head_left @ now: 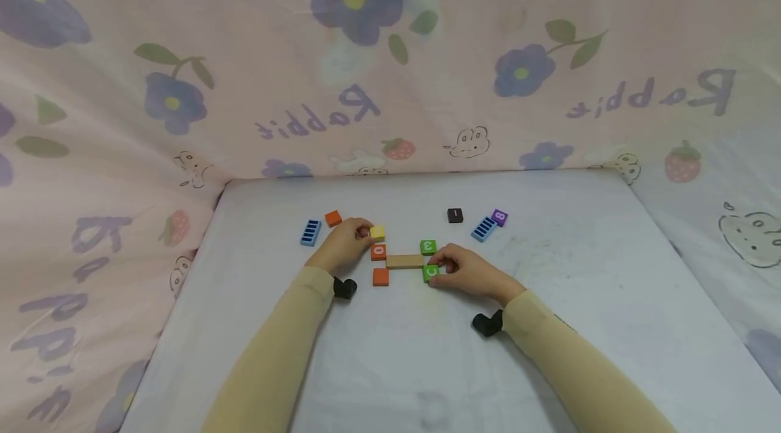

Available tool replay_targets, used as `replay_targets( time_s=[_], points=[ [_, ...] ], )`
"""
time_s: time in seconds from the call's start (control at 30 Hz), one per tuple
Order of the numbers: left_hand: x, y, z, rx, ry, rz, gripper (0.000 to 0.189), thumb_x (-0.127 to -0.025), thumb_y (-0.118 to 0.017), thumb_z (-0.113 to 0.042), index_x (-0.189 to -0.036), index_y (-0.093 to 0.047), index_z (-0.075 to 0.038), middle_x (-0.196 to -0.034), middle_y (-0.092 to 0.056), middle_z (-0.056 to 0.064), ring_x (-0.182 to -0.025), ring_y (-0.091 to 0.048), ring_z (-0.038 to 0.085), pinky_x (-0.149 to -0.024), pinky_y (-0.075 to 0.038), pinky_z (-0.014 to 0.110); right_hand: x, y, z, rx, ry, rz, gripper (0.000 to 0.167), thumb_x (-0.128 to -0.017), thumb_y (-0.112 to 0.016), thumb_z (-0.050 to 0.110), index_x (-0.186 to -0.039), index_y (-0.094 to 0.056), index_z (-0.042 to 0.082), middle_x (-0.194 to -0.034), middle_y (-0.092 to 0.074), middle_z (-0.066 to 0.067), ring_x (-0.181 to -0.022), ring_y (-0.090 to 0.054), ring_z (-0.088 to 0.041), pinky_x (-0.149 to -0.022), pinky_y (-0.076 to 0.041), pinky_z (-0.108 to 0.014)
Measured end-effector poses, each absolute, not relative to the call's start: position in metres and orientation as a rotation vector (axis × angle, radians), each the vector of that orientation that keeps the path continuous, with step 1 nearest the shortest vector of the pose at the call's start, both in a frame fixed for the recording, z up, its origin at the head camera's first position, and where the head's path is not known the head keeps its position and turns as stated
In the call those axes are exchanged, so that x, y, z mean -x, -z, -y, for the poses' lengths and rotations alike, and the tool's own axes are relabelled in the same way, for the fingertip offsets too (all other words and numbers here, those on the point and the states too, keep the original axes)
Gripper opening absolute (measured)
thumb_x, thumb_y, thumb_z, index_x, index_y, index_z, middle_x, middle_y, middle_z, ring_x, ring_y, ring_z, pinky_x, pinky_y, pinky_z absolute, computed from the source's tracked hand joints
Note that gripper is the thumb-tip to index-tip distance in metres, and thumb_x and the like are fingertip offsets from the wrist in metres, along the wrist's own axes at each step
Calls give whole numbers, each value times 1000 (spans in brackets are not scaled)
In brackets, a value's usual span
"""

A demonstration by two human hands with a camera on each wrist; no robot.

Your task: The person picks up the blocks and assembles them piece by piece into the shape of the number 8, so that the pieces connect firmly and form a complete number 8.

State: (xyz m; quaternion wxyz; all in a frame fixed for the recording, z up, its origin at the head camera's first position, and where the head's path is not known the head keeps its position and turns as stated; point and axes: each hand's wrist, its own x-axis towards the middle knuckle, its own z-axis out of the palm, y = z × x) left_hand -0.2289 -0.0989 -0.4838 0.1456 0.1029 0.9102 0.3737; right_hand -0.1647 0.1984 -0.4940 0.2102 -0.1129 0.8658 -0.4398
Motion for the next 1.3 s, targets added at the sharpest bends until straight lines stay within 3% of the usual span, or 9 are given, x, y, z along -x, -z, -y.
replay_targets(
  time_s=[0.33, 0.6, 1.3],
  points=[
    [234, 487, 100, -272, -1060, -2568, 35, -94, -66, -25, -128, -59, -24, -102, -56, -1, -92, -51, 18, -82, -43, 35, 165, 496, -199, 335, 1250, -2402, 37, -79, -79, 40, -110, -64, 26, -96, -54, -3, -88, -47, -21, -75, -41, -38],
    [235, 488, 102, -298, -1078, -2544, 35, -96, -62, -26, -131, -59, -24, -103, -56, 0, -91, -51, 18, -81, -43, 35, 163, 493, -198, 345, 1240, -2416, 37, -80, -79, 38, -111, -63, 25, -96, -54, -4, -88, -47, -20, -74, -41, -36],
    [232, 489, 103, -280, -1112, -2519, 33, -98, -59, -28, -130, -61, -27, -117, -55, 2, -104, -48, 21, -96, -40, 41, 163, 493, -197, 329, 1230, -2423, 37, -80, -79, 39, -111, -63, 26, -95, -54, -4, -87, -47, -21, -75, -41, -37]
  ],
)
